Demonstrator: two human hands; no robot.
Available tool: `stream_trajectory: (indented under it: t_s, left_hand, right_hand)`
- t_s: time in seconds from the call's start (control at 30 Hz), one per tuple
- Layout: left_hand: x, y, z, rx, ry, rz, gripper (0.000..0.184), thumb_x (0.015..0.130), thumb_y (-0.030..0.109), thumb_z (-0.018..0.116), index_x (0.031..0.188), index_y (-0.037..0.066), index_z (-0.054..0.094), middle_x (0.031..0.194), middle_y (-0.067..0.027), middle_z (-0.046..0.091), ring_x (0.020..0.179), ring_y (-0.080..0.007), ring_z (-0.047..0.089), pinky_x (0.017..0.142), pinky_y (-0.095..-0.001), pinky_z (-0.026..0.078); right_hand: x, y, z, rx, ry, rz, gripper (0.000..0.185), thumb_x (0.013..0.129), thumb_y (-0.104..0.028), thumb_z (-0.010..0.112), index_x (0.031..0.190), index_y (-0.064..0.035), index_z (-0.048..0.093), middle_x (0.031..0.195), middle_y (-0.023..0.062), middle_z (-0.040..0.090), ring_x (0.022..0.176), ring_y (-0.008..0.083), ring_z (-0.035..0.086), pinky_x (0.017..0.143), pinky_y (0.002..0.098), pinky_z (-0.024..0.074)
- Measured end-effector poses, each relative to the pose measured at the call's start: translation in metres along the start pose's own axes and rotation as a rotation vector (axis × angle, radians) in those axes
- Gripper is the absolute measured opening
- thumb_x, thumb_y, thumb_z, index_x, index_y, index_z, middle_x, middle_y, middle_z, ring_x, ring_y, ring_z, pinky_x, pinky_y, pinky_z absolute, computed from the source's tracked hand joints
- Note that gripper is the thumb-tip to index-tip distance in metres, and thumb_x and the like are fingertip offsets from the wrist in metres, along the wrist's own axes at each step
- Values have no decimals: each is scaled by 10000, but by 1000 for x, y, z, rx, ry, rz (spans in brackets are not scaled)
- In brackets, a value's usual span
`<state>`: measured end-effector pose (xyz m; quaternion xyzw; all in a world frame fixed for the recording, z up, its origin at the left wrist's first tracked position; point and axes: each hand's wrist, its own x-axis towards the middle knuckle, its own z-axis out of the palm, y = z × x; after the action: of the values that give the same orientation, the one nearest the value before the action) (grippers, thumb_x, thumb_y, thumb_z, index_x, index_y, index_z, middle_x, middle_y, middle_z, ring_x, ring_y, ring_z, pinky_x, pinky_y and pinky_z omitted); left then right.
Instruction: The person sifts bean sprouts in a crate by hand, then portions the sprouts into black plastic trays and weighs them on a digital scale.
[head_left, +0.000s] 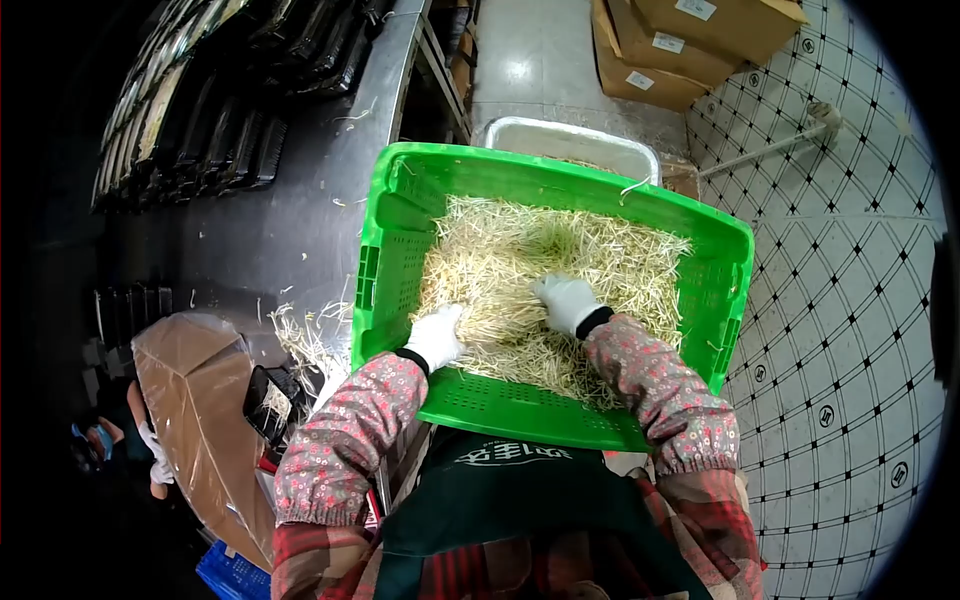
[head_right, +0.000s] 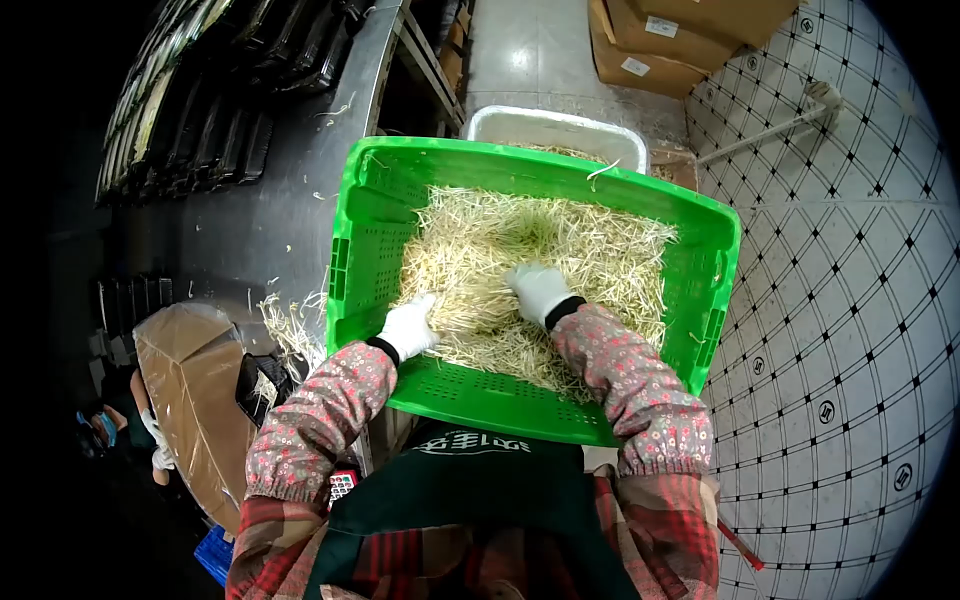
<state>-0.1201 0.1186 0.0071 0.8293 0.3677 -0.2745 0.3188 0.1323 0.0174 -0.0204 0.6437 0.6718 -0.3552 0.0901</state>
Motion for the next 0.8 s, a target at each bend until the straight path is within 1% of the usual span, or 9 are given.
stream_trajectory:
  t_s: [0.13, 0.23, 0.27, 0.3, 0.4, 0.5, 0.7, 0.73, 0.8]
  left_hand:
    - [-2, 2, -1, 23, 109, 57, 1241, 590, 227, 859, 1514, 134, 35, 1465, -211, 282, 1252, -394, 417, 1001, -428, 441]
    - [13, 19, -2, 120, 22, -74, 1274, 602, 262, 859, 1515, 120, -17, 1428, -211, 332, 1212, -392, 459, 959, -426, 465]
    - [19, 21, -6, 64, -60, -138, 1056, 650, 302, 829, 1469, 92, 196, 1317, -220, 456, 1130, -383, 536, 902, -428, 486]
    - [21, 15, -3, 67, -59, -135, 1056, 650, 302, 829, 1469, 92, 196, 1317, -220, 456, 1130, -383, 536, 902, -428, 486]
    - [0, 8, -12, 45, 40, 11, 487, 753, 299, 736, 1100, 59, 493, 1104, -219, 590, 981, -375, 613, 844, -438, 498]
    - [-19, -14, -8, 126, 233, 262, 472, 702, 129, 701, 1128, 94, 502, 1004, -137, 575, 936, -330, 608, 739, -425, 512]
    - [-35, 57, -11, 145, 319, 489, 838, 613, 28, 689, 1392, 142, 403, 1245, -99, 498, 1069, -291, 534, 730, -400, 533]
    - [-32, 67, -11, 167, 198, 445, 934, 646, 33, 701, 1468, 128, 267, 1438, -150, 348, 1155, -334, 490, 827, -422, 525]
    - [-32, 64, -8, 132, 198, 389, 1003, 638, 85, 750, 1485, 129, 214, 1486, -164, 261, 1215, -366, 447, 880, -431, 511]
  right_hand:
    - [-17, -22, -6, -154, 255, 55, 814, 629, -251, 811, 1340, -134, 431, 1371, 184, 427, 1213, 365, 471, 901, 506, 456]
    - [-6, -36, -5, -178, 273, 137, 938, 617, -214, 817, 1417, -149, 331, 1420, 200, 381, 1236, 399, 451, 940, 497, 453]
    - [2, -31, -1, -52, 167, 160, 916, 634, -206, 802, 1420, -153, 335, 1427, 214, 381, 1253, 404, 440, 939, 483, 462]
    - [11, -26, -1, 71, 65, 181, 893, 651, -198, 787, 1423, -157, 339, 1434, 227, 381, 1270, 409, 429, 938, 469, 472]
    - [1, -5, -16, 205, 32, 218, 666, 688, -166, 702, 1320, -151, 492, 1250, 197, 566, 1138, 339, 560, 896, 409, 506]
    - [-24, 16, -51, 316, 180, 302, 467, 678, -223, 702, 1138, -193, 628, 980, 144, 686, 911, 323, 662, 800, 421, 532]
    - [-21, 1, -85, 349, 151, 271, 585, 660, -282, 738, 1207, -124, 601, 1065, 177, 661, 985, 317, 644, 853, 410, 520]
    - [-7, 4, -62, 220, 85, 229, 704, 653, -307, 761, 1297, -138, 532, 1229, 174, 589, 1107, 325, 588, 899, 416, 502]
    - [-11, 7, -51, 164, 15, 166, 973, 636, -432, 808, 1443, -166, 334, 1426, 189, 405, 1280, 378, 431, 987, 468, 440]
